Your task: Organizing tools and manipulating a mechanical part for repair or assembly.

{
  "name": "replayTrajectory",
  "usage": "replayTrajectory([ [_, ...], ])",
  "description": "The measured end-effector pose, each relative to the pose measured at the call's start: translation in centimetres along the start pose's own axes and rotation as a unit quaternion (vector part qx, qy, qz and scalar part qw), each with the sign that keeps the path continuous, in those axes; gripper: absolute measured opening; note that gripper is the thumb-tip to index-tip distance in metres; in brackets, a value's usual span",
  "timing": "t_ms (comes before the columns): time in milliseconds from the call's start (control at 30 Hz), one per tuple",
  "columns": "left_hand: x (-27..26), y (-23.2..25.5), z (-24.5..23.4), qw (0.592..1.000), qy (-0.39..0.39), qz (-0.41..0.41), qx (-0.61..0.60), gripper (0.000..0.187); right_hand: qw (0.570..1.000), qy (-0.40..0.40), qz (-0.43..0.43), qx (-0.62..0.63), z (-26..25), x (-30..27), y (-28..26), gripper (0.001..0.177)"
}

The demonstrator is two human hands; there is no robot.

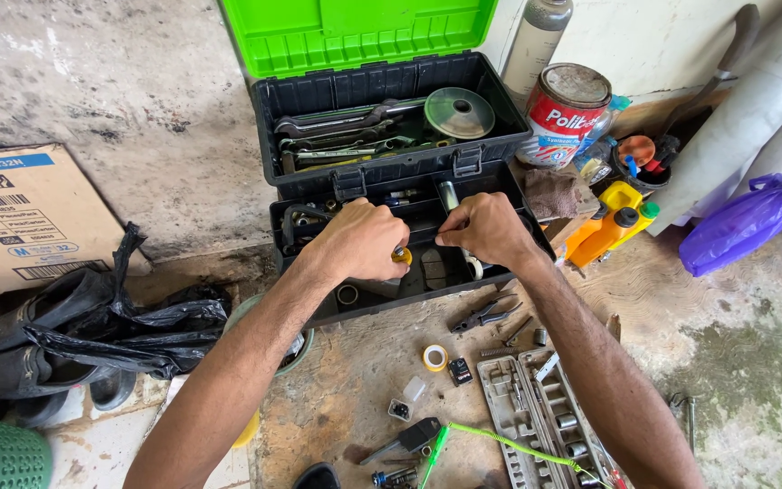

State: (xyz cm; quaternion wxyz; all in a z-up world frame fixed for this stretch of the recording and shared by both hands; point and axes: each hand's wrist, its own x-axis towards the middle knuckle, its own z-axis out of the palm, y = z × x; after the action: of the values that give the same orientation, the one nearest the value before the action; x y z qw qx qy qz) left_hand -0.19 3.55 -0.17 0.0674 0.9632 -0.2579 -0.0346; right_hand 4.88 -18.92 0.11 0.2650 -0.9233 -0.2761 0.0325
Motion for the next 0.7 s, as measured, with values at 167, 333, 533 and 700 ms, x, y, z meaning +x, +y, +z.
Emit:
replayTrajectory([
  [167, 0.0, 0.2, -0.3, 1.000, 0.001, 0.002, 0.000, 0.032, 1.000, 0.002, 0.011, 0.026, -0.2, -0.3, 0.2, 0.018],
  [333, 0.0, 0.2, -0.5, 1.000, -0.007, 0.000, 0.003, 0.032, 0.999, -0.010, -0.046, -0.012, -1.0, -1.1, -2.1, 0.023],
  [533, 0.1, 0.2, -0.5, 1.000, -0.004, 0.007, 0.008, 0.036, 0.977, -0.124, 0.030, -0.168, -0.6, -1.8, -5.0, 0.043],
  [700, 0.5, 0.0, 0.1, 1.000, -0.006, 0.004, 0.010, 0.034, 0.978, -0.130, 0.034, -0.161, -0.1, -1.5, -4.5, 0.042],
])
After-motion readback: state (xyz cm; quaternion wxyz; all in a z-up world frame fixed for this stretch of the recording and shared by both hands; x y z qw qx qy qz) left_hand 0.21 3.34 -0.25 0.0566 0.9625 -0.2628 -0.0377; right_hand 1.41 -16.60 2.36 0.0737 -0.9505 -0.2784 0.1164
